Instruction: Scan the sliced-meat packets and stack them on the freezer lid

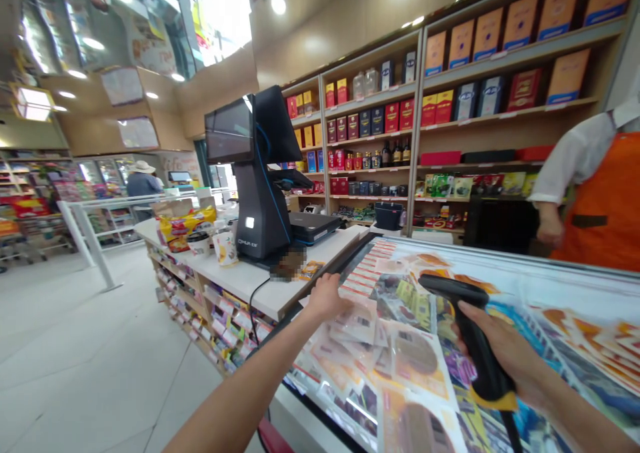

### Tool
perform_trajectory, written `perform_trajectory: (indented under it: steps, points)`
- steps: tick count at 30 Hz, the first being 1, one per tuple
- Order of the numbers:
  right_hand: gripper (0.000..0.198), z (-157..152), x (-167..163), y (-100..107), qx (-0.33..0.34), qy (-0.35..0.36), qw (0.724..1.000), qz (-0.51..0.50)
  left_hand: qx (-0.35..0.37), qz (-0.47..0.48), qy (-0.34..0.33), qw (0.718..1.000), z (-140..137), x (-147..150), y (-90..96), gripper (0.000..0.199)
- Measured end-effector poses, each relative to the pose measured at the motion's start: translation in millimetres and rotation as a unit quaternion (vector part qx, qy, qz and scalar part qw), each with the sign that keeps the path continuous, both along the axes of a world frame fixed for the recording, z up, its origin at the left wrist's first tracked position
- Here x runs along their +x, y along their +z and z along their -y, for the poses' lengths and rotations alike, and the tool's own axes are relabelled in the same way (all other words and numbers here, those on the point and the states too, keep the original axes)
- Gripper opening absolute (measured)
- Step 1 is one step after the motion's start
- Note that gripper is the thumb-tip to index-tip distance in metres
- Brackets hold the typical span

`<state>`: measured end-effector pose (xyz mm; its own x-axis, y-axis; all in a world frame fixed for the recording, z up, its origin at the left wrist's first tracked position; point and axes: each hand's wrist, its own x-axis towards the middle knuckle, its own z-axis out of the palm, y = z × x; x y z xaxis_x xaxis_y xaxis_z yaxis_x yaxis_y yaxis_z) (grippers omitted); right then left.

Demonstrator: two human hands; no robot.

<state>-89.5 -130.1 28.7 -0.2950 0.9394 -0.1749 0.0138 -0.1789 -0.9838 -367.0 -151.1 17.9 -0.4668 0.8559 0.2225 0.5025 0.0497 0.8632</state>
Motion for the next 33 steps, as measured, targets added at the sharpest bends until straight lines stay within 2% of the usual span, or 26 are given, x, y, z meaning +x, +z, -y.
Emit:
perform_trajectory:
  steps: [5,8,11,15,18,21,24,29,33]
  points:
    - [0.032,-9.2,14.5,-5.2,-0.044,-0.052,0.998,-0.011,-0.018,-0.065,-0.063,0.996,-63.4,21.0,3.8,0.040]
    - [0.032,-12.9,18.2,-6.0,-0.045,-0.054,0.997,-0.013,-0.042,-0.087,-0.100,0.990,-110.4,38.8,-4.4,0.024]
    - [0.036,-16.9,19.1,-7.4,-0.034,-0.061,0.998,-0.004,-0.053,-0.099,-0.134,0.985,-149.5,54.6,-15.0,0.027]
    - [0.038,-22.1,19.8,-8.6,-0.024,-0.088,0.996,-0.006,-0.049,-0.106,-0.171,0.978,-184.0,69.1,-29.4,0.029]
    - [0.037,-25.1,20.5,-8.6,-0.023,-0.111,0.993,-0.007,-0.046,-0.123,-0.176,0.976,-196.2,75.5,-35.8,0.029]
    - [0.037,-26.9,21.1,-8.4,-0.021,-0.125,0.992,-0.012,-0.041,-0.157,-0.167,0.973,-194.2,75.7,-29.5,0.029]
    - [0.038,-25.8,23.0,-6.1,-0.008,-0.117,0.993,-0.014,-0.024,-0.200,-0.150,0.968,-176.0,68.1,-10.0,0.027]
    - [0.036,-14.3,28.9,3.6,0.003,-0.114,0.992,-0.054,0.033,-0.238,-0.105,0.965,-120.3,53.1,19.2,0.017]
    - [0.032,-1.4,32.0,7.6,-0.025,-0.117,0.986,-0.113,0.051,-0.214,-0.079,0.972,-72.7,55.6,22.4,0.024]
